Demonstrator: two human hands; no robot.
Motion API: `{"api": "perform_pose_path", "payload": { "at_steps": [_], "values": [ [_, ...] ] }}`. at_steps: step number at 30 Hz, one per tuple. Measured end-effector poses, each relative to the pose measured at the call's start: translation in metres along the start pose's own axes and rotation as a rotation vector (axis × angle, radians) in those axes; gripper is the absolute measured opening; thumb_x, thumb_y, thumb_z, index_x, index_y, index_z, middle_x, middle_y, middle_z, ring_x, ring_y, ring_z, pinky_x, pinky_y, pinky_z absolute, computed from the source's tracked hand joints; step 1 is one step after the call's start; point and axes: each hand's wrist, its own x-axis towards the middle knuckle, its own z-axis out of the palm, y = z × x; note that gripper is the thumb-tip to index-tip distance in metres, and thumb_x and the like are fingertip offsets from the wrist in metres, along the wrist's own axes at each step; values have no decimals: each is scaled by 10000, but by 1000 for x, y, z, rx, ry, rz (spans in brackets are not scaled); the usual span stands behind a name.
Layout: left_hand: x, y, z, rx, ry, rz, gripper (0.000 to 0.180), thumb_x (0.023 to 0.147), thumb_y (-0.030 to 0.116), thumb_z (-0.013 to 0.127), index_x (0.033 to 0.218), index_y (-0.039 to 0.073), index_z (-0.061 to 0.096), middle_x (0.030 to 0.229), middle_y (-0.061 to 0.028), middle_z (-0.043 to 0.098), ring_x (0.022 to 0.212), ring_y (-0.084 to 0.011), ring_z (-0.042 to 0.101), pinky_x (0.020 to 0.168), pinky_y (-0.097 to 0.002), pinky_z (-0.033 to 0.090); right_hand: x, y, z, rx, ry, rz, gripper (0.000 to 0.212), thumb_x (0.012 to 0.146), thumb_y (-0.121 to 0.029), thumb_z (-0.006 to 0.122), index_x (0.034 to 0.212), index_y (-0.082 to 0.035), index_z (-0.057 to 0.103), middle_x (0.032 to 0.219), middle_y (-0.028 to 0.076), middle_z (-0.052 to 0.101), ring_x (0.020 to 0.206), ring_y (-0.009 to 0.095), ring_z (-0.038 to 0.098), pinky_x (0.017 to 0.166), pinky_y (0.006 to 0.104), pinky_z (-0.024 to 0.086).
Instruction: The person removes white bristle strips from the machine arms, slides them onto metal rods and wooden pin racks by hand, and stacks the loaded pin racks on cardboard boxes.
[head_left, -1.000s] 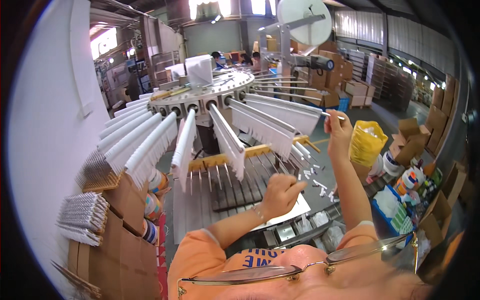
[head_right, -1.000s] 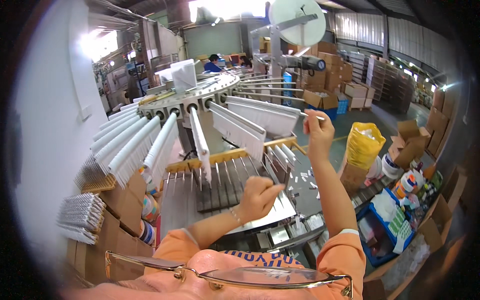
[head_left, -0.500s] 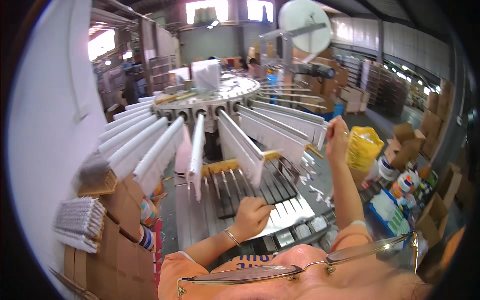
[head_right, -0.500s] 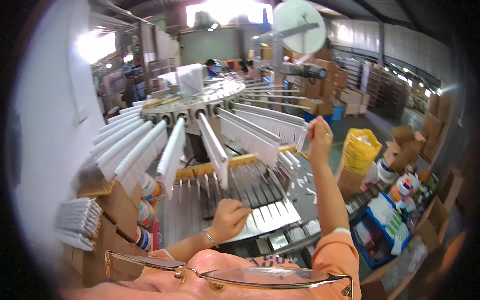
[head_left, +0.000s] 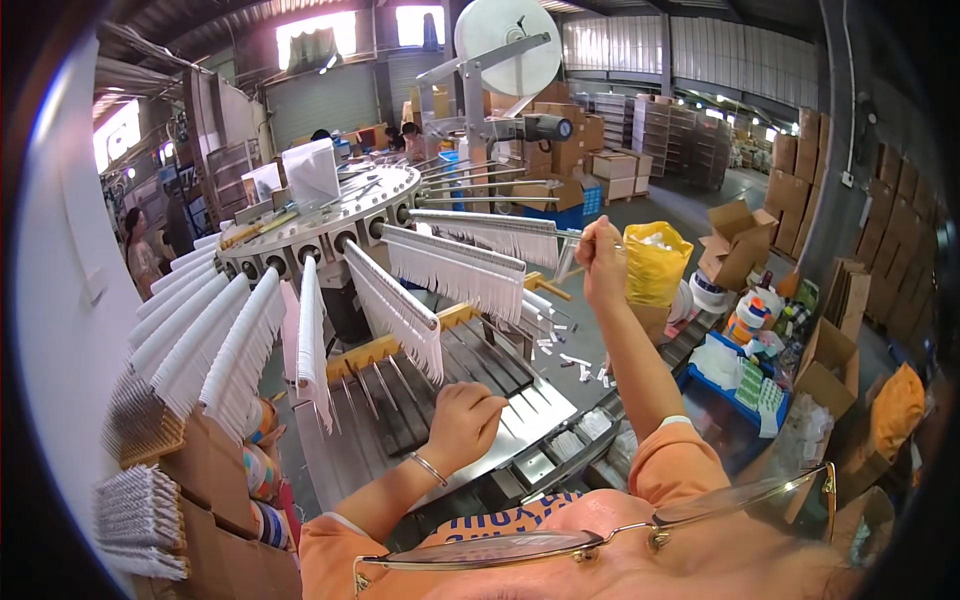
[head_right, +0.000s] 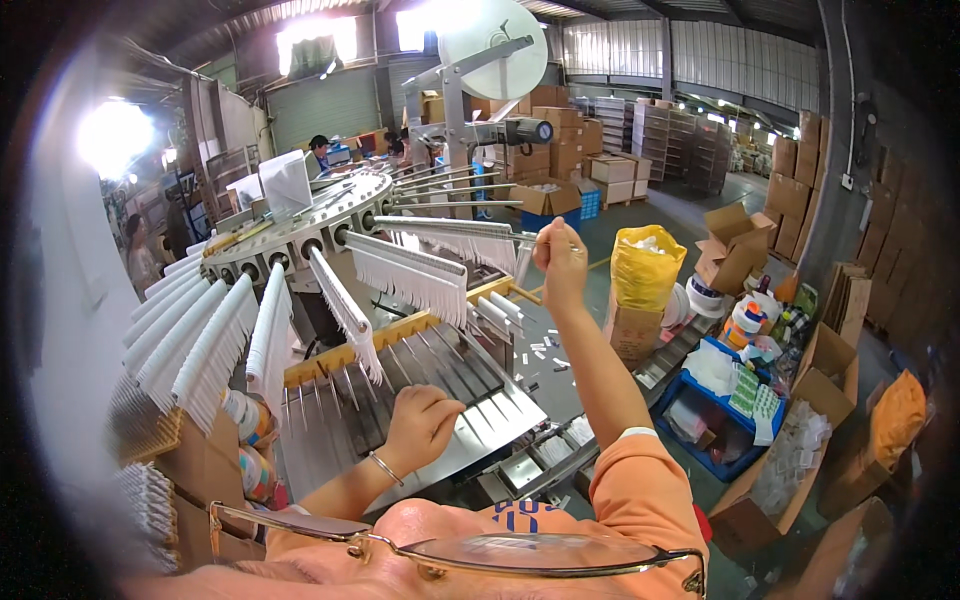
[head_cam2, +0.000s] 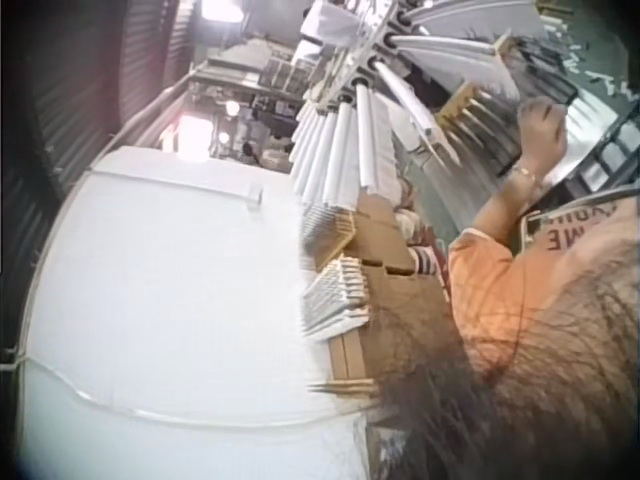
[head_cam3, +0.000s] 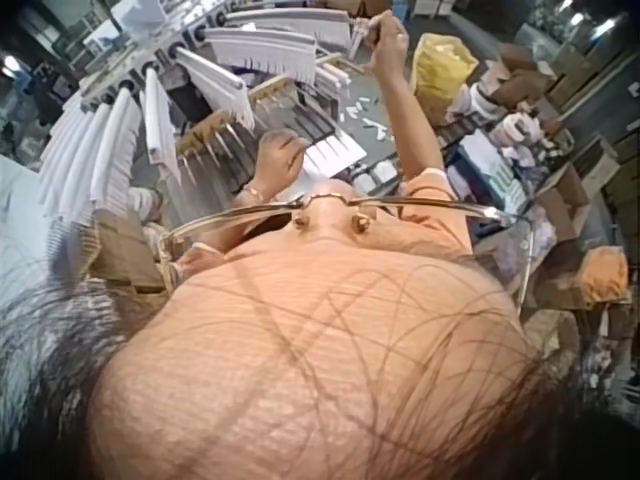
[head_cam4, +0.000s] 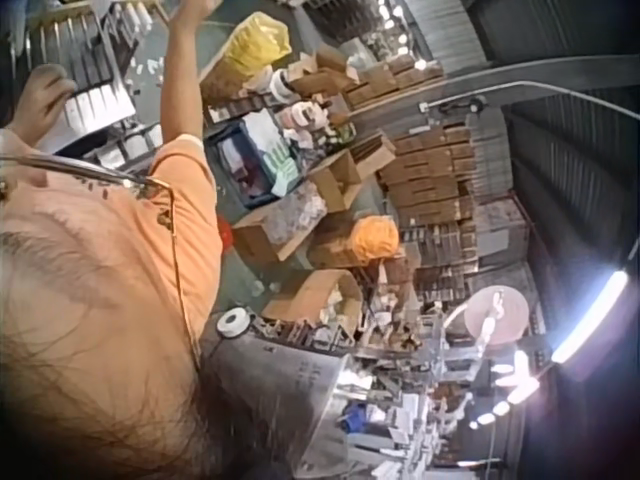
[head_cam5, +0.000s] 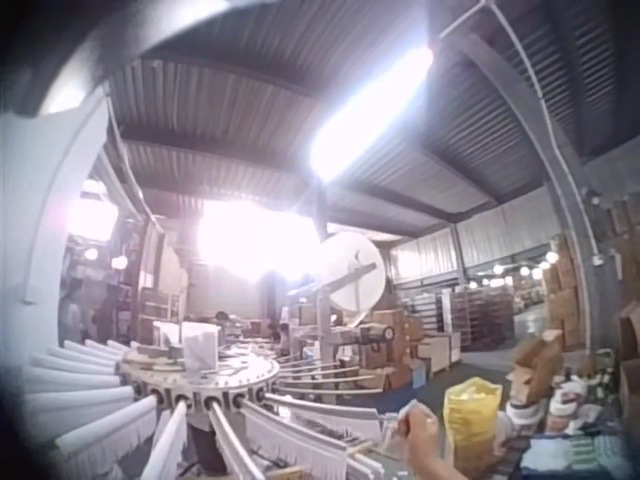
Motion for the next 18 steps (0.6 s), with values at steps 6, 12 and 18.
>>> {"api": "perform_pose_path", "payload": {
  "at_steps": [6,12,18],
  "values": [
    [20,-2,3,6,-98,71,106,720,101,576,825,109,588,811,-36,506,790,-230,488,731,-366,353,-10,-53,-44,76,294,-10,366,905,-354,468,640,-102,470,528,-41,336,466,57,305,433,208,234],
    [43,-1,19,-49,-151,122,119,710,91,581,828,94,589,819,-43,516,806,-235,490,740,-367,353,-10,-79,-66,-7,273,-199,369,899,-369,476,641,-106,477,535,-47,350,482,43,316,440,185,251],
    [46,-1,28,-80,-139,151,110,702,77,587,812,79,590,822,-43,526,811,-229,497,746,-362,359,-10,-74,-95,62,372,-117,354,894,-364,487,651,-106,493,532,-49,362,474,38,328,432,171,258]
  ]
}}
